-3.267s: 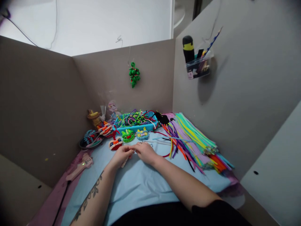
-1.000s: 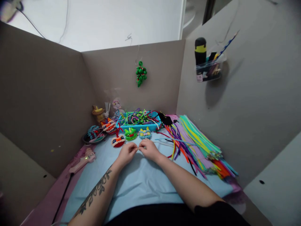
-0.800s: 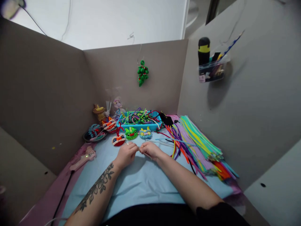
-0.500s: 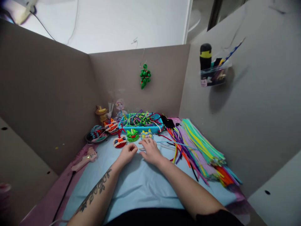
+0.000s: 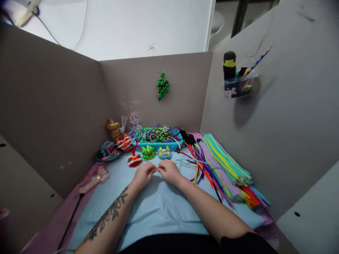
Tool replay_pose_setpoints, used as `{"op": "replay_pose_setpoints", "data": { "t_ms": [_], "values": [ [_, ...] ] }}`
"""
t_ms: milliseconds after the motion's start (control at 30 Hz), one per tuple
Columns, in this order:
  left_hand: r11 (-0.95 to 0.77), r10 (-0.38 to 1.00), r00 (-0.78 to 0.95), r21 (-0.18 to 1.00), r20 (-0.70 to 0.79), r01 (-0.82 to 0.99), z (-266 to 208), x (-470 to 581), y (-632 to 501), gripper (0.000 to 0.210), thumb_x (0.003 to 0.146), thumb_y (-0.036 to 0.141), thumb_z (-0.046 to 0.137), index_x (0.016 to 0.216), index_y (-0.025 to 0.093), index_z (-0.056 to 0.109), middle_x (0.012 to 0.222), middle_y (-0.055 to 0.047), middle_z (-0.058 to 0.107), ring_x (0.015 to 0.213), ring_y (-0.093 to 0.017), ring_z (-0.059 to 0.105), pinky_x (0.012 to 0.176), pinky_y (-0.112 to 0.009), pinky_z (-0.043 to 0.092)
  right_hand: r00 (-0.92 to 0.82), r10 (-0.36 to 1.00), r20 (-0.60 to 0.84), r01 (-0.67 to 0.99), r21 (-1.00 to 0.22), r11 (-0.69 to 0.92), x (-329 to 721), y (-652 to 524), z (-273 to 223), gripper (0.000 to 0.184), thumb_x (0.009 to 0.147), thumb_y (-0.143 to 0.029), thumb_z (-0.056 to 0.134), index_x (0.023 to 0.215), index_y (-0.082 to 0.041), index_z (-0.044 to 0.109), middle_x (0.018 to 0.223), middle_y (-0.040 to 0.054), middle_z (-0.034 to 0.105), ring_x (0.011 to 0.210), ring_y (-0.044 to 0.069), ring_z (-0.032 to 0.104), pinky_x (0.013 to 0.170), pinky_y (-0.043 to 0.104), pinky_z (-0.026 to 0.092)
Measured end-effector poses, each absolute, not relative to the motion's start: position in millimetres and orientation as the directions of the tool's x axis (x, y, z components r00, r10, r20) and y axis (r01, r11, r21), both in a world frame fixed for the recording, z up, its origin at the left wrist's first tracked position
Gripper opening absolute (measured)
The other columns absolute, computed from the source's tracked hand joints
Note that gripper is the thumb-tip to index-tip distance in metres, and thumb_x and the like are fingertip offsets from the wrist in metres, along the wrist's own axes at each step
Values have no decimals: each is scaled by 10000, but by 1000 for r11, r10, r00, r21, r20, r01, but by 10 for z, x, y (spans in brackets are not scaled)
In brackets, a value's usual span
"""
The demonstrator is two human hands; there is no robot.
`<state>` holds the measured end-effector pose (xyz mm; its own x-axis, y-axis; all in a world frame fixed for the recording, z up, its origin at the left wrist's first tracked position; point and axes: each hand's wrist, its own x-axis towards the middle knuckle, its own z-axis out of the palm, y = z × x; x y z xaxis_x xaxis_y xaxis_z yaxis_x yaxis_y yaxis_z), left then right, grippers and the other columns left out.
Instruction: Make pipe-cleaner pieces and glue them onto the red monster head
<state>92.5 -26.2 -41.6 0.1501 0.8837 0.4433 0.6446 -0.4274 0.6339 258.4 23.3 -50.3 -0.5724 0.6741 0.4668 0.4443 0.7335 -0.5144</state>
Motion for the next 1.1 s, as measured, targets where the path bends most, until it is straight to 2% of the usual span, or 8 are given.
{"op": "replay_pose_setpoints", "data": {
  "t_ms": [200, 300, 400, 533, 667, 800, 933, 1100],
  "values": [
    [-536, 795, 243, 457, 555, 710, -358, 925, -336, 222, 816, 178, 468, 754, 206, 679, 768, -59, 664, 723, -167, 569, 690, -274, 384, -666, 713, 220, 427, -671, 606, 2590, 355, -705, 268, 898, -321, 546, 1096, -142, 567, 1053, 57, 608, 849, 164, 616, 716, 340, 532],
    [-561, 772, 276, 410, 573, 719, -346, 938, -360, 227, 804, 164, 464, 752, 209, 680, 769, -68, 665, 747, -181, 570, 721, -292, 386, -701, 693, 165, 412, -699, 584, 2635, 361, -734, 293, 896, -309, 550, 1144, -153, 550, 1121, 74, 589, 913, 183, 609, 756, 369, 531],
    [-554, 775, 273, 407, 569, 726, -334, 946, -373, 207, 789, 161, 476, 735, 209, 671, 765, -68, 659, 753, -182, 567, 731, -293, 388, -691, 697, 193, 404, -696, 593, 2651, 337, -675, 275, 898, -317, 548, 1113, -147, 561, 1074, 63, 603, 873, 170, 615, 735, 354, 533],
    [-469, 817, 161, 474, 554, 745, -339, 935, -336, 200, 815, 184, 451, 762, 189, 644, 769, -63, 644, 720, -165, 564, 676, -267, 394, -591, 724, 354, 411, -641, 649, 2605, 249, -500, 173, 897, -271, 525, 941, -135, 623, 896, 55, 638, 820, 179, 591, 746, 350, 480],
    [-412, 868, 116, 569, 484, 712, -374, 916, -241, 230, 827, 218, 428, 686, 153, 598, 611, -28, 614, 568, -138, 552, 544, -227, 389, -531, 663, 528, 405, -530, 745, 2583, 137, -364, 127, 869, -220, 527, 884, -194, 651, 940, 69, 644, 968, 222, 513, 964, 450, 283],
    [-427, 888, 187, 605, 420, 672, -398, 910, -188, 243, 814, 209, 424, 639, 138, 576, 527, 3, 591, 490, -117, 545, 486, -201, 382, -563, 586, 583, 371, -455, 809, 2611, 105, -338, 155, 846, -162, 509, 807, -215, 649, 893, 50, 645, 940, 204, 493, 1014, 453, 166],
    [-445, 876, 211, 558, 434, 700, -389, 908, -231, 183, 791, 199, 466, 663, 154, 588, 605, -6, 611, 560, -125, 546, 524, -212, 378, -575, 604, 552, 370, -482, 794, 2617, 142, -364, 124, 799, -129, 535, 761, -187, 638, 855, 58, 634, 915, 210, 490, 941, 425, 258],
    [-499, 825, 256, 438, 503, 748, -336, 923, -321, 179, 798, 165, 459, 709, 186, 613, 715, -38, 617, 691, -158, 545, 635, -265, 371, -602, 698, 388, 383, -627, 678, 2592, 237, -474, 139, 851, -212, 550, 761, -144, 632, 778, 28, 614, 764, 160, 551, 748, 332, 437]
  ]
}}
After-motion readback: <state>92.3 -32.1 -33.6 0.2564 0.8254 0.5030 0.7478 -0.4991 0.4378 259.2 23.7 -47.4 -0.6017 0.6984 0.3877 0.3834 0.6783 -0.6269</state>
